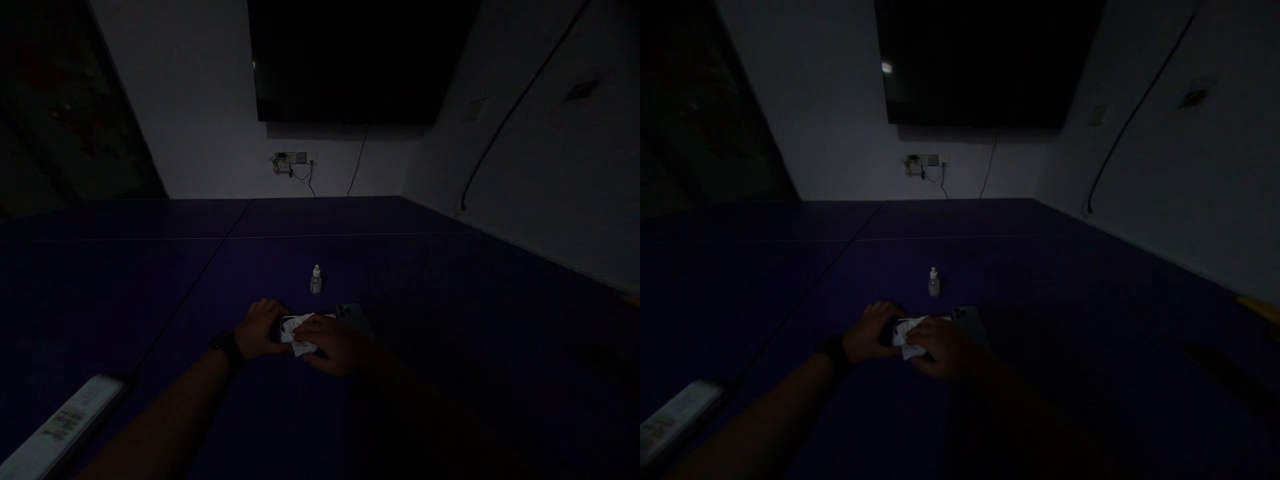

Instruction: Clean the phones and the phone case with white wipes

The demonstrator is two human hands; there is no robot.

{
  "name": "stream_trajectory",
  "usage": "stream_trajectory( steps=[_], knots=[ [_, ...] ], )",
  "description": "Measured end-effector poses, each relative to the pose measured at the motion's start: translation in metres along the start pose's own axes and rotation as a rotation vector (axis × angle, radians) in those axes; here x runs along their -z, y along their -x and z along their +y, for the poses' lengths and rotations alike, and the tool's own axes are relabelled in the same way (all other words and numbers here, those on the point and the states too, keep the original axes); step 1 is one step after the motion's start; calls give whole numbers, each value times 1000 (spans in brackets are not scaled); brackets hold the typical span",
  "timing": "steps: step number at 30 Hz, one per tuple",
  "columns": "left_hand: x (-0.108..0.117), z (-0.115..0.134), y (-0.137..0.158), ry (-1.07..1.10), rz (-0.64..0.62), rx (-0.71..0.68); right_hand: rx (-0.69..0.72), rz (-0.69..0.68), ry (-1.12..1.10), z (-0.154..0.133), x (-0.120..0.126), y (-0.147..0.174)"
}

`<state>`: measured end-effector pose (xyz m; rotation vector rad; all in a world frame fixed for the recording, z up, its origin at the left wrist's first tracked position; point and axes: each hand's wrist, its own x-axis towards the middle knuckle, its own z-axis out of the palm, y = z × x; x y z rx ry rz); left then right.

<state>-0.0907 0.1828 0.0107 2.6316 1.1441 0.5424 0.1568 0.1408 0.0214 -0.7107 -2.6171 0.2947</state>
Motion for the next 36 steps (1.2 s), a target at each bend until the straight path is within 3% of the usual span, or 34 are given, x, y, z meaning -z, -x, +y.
stream_trajectory(
  steps=[10, 36],
  knots=[
    [-1, -1, 0, 4, -6, -13, -20, -90, 47, -18, 0, -4],
    [0, -1, 0, 6, -19, 16, -43, -35, 126, -19, -1, 0]
  ],
)
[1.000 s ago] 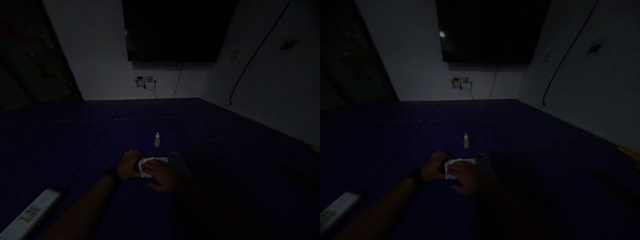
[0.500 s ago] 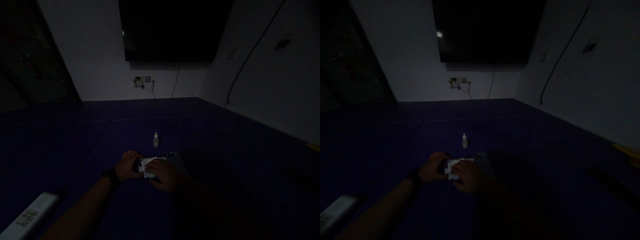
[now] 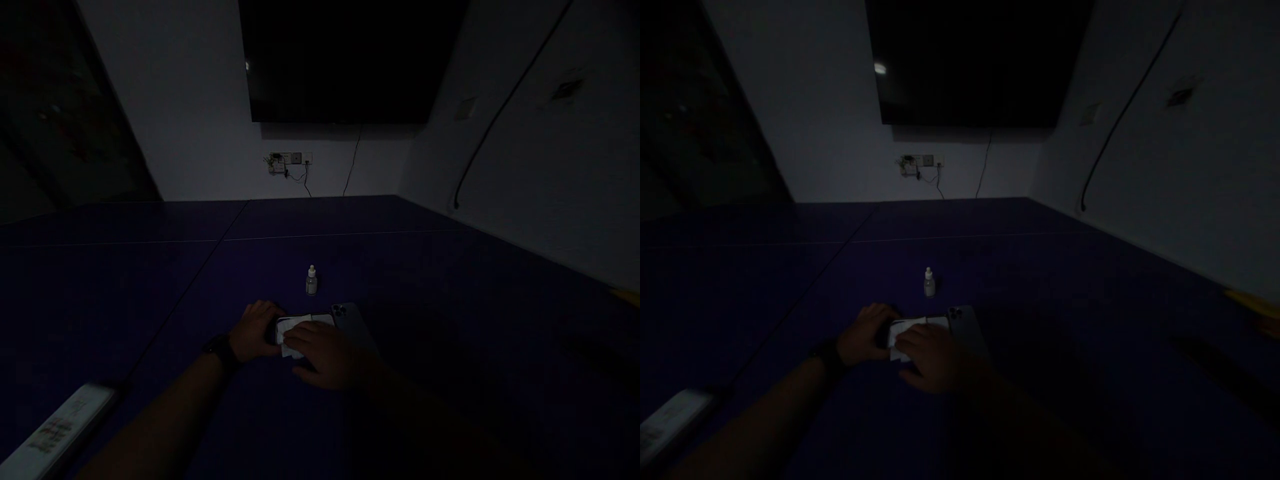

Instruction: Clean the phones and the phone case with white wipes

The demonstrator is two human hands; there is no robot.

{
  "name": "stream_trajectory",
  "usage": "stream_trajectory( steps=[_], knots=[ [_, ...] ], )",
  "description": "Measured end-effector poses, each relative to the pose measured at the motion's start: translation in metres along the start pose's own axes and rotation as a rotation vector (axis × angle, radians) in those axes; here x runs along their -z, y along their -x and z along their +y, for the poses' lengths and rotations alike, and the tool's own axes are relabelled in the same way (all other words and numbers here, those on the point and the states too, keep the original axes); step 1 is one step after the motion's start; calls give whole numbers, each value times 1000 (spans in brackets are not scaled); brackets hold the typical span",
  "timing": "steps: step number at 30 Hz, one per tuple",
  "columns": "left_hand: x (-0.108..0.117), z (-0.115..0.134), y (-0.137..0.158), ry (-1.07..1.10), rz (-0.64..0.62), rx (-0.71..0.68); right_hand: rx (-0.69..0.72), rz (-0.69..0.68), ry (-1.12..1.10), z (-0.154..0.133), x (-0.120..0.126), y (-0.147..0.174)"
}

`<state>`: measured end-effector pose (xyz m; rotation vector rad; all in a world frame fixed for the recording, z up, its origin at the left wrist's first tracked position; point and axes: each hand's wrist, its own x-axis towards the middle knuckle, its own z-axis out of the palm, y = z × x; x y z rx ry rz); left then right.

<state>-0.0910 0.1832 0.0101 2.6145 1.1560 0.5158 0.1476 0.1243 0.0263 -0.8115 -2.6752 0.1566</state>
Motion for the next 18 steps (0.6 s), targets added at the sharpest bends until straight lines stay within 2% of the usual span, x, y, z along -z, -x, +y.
stream_trajectory(
  steps=[8, 13, 18],
  knots=[
    [2, 2, 0, 9, 2, 1, -40, 28, 31, 3, 2, 1],
    [3, 4, -1, 6, -4, 6, 4, 24, 10, 4, -6, 2],
    [2, 3, -1, 2, -2, 5, -65, 52, 45, 8, -6, 4]
  ],
)
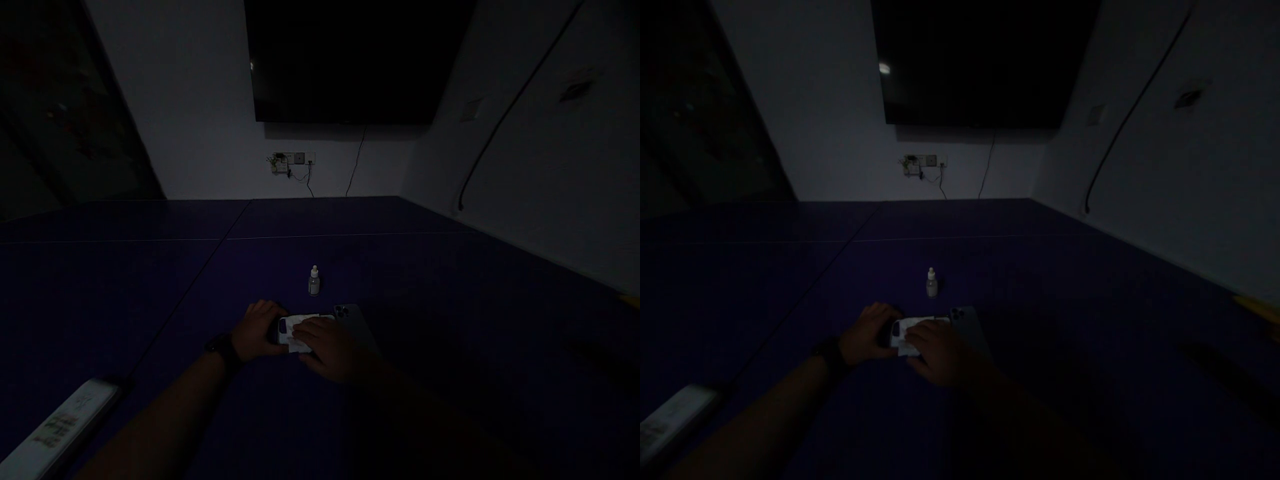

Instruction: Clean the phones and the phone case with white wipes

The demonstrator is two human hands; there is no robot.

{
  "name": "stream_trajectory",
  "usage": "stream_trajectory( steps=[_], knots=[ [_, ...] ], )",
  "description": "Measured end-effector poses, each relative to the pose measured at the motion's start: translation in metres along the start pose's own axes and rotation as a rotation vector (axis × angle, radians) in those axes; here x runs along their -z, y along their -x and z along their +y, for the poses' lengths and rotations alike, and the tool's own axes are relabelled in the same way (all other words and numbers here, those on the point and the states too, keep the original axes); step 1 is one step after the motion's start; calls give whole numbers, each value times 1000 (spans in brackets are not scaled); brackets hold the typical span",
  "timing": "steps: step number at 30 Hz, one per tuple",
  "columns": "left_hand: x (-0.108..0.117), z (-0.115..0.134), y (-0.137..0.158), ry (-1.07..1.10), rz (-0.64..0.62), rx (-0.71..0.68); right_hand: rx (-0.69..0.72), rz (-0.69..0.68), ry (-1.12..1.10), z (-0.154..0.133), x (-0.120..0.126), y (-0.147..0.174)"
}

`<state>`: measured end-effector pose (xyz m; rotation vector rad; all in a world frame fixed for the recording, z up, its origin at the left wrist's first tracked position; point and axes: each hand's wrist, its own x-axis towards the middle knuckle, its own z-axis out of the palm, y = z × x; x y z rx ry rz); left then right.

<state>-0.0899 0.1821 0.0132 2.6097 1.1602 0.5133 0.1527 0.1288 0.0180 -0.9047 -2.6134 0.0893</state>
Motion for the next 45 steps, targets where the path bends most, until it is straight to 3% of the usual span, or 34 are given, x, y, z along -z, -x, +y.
stream_trajectory(
  steps=[6, 17, 22, 29, 42, 45],
  knots=[
    [-1, -1, 0, 5, 8, -10, 95, -25, -75, -1, -1, -1],
    [-1, -1, 0, 8, 10, -12, 67, -62, -61, -4, 9, -10],
    [0, 1, -1, 7, 7, -11, 122, -71, -74, -4, 10, -9],
    [-1, -2, 0, 10, 14, -22, -47, -17, 10, 3, 10, -4],
    [-1, -1, 0, 21, 15, -17, -187, 4, 94, -4, 11, -3],
    [-2, -2, 0, 23, 24, -23, -156, 24, 72, -7, 5, -3]
  ],
)
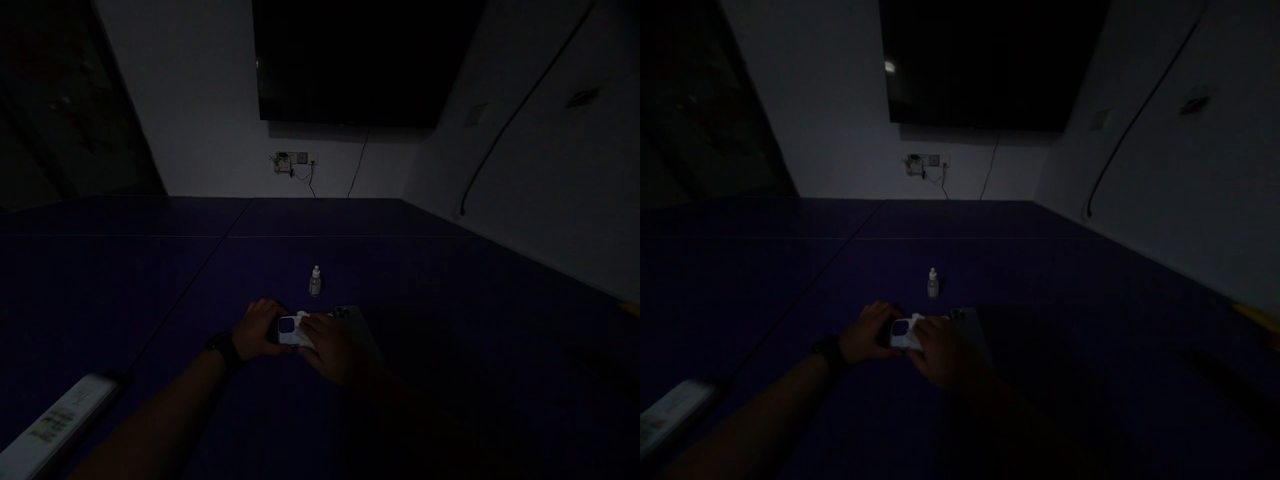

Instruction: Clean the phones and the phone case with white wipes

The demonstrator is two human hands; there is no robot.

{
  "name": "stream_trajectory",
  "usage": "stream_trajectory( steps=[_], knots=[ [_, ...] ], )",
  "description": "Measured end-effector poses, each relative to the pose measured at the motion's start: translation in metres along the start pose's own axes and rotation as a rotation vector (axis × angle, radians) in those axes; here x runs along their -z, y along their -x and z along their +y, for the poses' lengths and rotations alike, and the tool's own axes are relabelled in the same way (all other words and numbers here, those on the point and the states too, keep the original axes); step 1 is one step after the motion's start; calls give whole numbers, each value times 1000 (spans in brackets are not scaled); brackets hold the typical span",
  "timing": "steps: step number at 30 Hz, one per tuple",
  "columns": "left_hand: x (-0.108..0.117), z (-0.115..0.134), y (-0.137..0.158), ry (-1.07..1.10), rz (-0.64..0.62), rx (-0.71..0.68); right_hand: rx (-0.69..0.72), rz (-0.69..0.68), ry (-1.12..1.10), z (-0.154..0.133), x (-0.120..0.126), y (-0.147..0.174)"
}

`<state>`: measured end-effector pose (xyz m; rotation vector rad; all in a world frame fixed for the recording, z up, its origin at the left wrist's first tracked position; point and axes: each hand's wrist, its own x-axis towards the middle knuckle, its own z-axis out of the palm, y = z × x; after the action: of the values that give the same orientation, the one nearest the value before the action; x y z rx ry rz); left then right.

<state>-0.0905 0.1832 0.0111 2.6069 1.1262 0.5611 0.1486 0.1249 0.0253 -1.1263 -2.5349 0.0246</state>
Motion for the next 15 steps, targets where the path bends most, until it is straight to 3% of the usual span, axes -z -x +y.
stream_trajectory(
  steps=[4, 9, 15],
  knots=[
    [-2, -1, 0, -2, 13, -4, 54, -12, -56, -1, -3, -1],
    [-3, -3, 0, -1, 15, -12, -29, -4, -26, 4, -2, 1],
    [-3, -4, -1, -6, 20, -8, 38, -21, -34, 1, -10, 5]
  ],
)
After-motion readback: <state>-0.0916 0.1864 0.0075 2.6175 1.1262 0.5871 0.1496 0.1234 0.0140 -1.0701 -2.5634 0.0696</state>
